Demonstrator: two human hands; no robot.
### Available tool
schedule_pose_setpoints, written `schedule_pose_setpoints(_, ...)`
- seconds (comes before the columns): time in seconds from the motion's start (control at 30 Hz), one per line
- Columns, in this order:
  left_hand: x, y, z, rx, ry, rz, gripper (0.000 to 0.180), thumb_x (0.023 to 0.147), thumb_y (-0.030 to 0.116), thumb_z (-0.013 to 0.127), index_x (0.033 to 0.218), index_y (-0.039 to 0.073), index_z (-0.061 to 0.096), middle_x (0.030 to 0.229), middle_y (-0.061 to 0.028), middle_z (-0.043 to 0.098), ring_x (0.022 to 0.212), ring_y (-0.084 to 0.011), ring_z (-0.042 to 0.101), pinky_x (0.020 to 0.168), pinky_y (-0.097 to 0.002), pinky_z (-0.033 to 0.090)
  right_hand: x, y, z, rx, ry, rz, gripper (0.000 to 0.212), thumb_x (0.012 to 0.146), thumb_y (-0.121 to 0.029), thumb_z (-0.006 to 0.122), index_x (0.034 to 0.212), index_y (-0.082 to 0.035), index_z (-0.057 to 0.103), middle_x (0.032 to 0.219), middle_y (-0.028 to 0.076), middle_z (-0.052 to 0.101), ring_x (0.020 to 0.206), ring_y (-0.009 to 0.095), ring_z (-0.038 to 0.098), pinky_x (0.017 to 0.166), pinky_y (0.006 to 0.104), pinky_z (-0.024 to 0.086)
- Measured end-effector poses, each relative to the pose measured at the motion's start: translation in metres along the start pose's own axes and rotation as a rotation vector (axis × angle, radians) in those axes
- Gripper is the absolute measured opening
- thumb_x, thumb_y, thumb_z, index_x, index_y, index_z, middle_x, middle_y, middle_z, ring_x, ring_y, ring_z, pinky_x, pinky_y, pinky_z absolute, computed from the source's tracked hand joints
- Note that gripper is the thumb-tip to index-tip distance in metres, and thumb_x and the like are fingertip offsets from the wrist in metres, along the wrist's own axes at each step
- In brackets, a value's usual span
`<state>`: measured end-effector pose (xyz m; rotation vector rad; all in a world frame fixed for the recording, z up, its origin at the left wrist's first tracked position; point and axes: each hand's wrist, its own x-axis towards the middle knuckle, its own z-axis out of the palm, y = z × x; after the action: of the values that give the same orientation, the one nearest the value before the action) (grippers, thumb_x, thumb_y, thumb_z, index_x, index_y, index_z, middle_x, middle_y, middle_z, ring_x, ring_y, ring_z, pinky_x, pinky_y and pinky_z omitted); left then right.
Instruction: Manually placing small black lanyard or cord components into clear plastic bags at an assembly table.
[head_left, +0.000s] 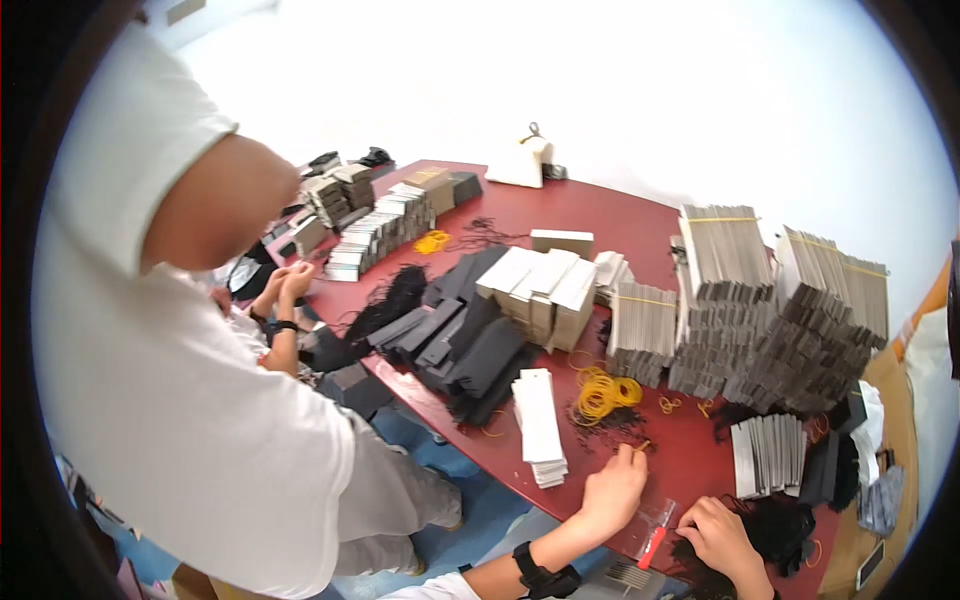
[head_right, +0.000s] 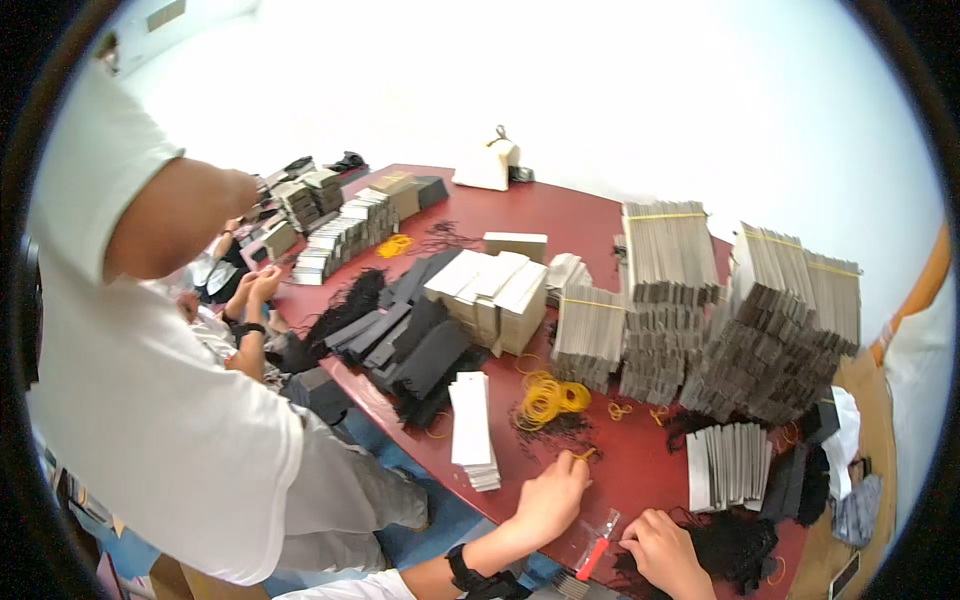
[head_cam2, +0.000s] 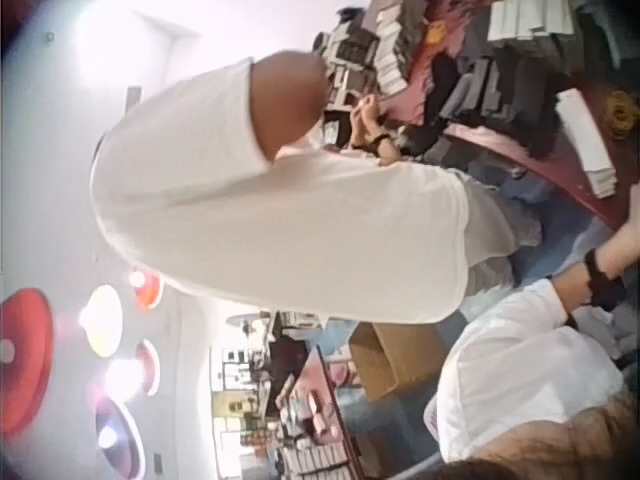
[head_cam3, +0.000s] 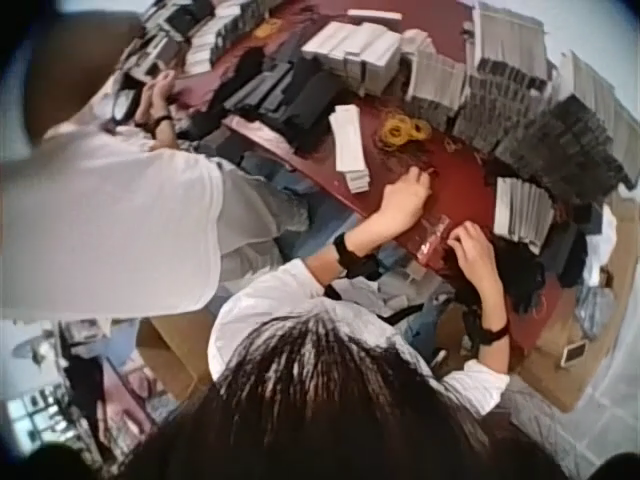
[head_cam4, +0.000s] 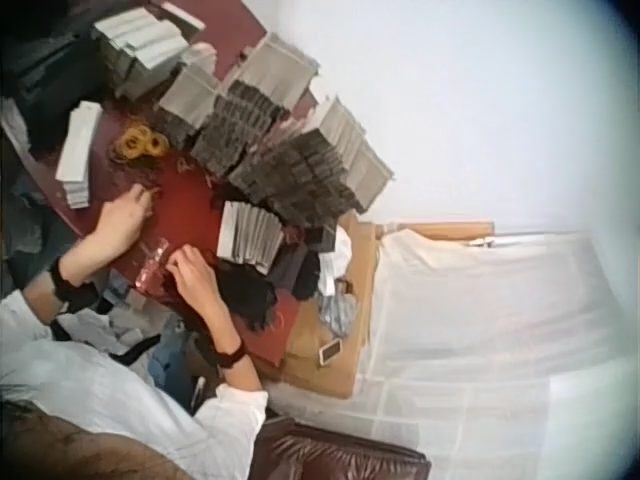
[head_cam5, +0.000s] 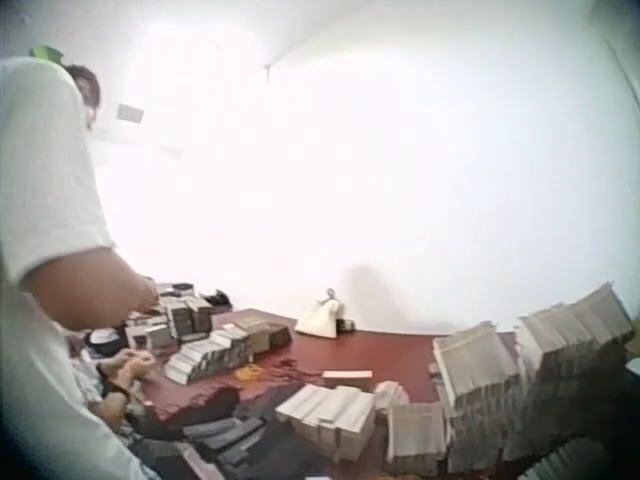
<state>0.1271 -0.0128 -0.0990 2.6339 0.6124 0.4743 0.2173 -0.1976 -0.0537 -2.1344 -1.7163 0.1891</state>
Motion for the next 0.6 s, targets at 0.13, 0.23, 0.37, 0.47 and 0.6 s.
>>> schedule_pose_setpoints(0.13,-0.006,0.002,-0.003,-0.096,0.066,0.037,0.016,0.088,0.015,0.056,0.097,0.004,0.048,0.093,-0.0115,0.053,0.084,-0.0292,0.062,0.060,-0.0432,0.053,0.009,-0.021,-0.011,0.002,0.132,-0.060,0.012,0.083,-0.007,0.063,0.089,0.000,0.054,0.079,0.011,0.056,0.074,0.025,0.059,0.065,0.0335,0.047)
schedule_pose_setpoints(0.23,-0.011,0.003,-0.009,-0.267,0.098,0.077,0.014,0.088,0.012,0.057,0.096,0.005,0.048,0.090,-0.0123,0.053,0.084,-0.0314,0.061,0.063,-0.0435,0.051,0.010,-0.050,-0.025,0.663,0.221,0.035,0.013,0.097,-0.008,0.049,0.095,0.002,0.056,0.082,0.010,0.061,0.071,0.013,0.059,0.064,0.0242,0.045)
schedule_pose_setpoints(0.37,-0.012,0.003,-0.016,-0.652,0.097,0.095,0.010,0.086,0.005,0.061,0.092,0.003,0.053,0.087,-0.0142,0.056,0.081,-0.0341,0.059,0.067,-0.0402,0.049,0.011,-0.079,-0.036,1.080,0.233,0.131,0.009,0.095,-0.007,0.053,0.093,0.001,0.056,0.079,0.007,0.059,0.067,0.011,0.057,0.062,0.0235,0.044)
schedule_pose_setpoints(0.47,-0.017,0.001,-0.023,-0.734,0.113,0.091,0.006,0.086,0.003,0.063,0.091,0.001,0.059,0.082,-0.0110,0.061,0.074,-0.0233,0.062,0.067,-0.0319,0.050,0.014,-0.073,-0.032,1.142,0.236,0.355,0.015,0.090,-0.004,0.057,0.104,-0.002,0.054,0.084,0.006,0.059,0.078,0.015,0.061,0.069,0.0270,0.048)
schedule_pose_setpoints(0.6,-0.031,0.003,-0.031,-1.148,-0.056,-0.178,0.011,0.086,0.007,0.069,0.094,0.001,0.064,0.078,-0.0045,0.066,0.071,-0.0069,0.060,0.064,-0.0237,0.050,0.013,-0.057,-0.013,1.242,0.417,0.342,0.021,0.091,0.001,0.053,0.112,0.001,0.050,0.084,0.007,0.058,0.079,0.010,0.058,0.072,0.0232,0.046)
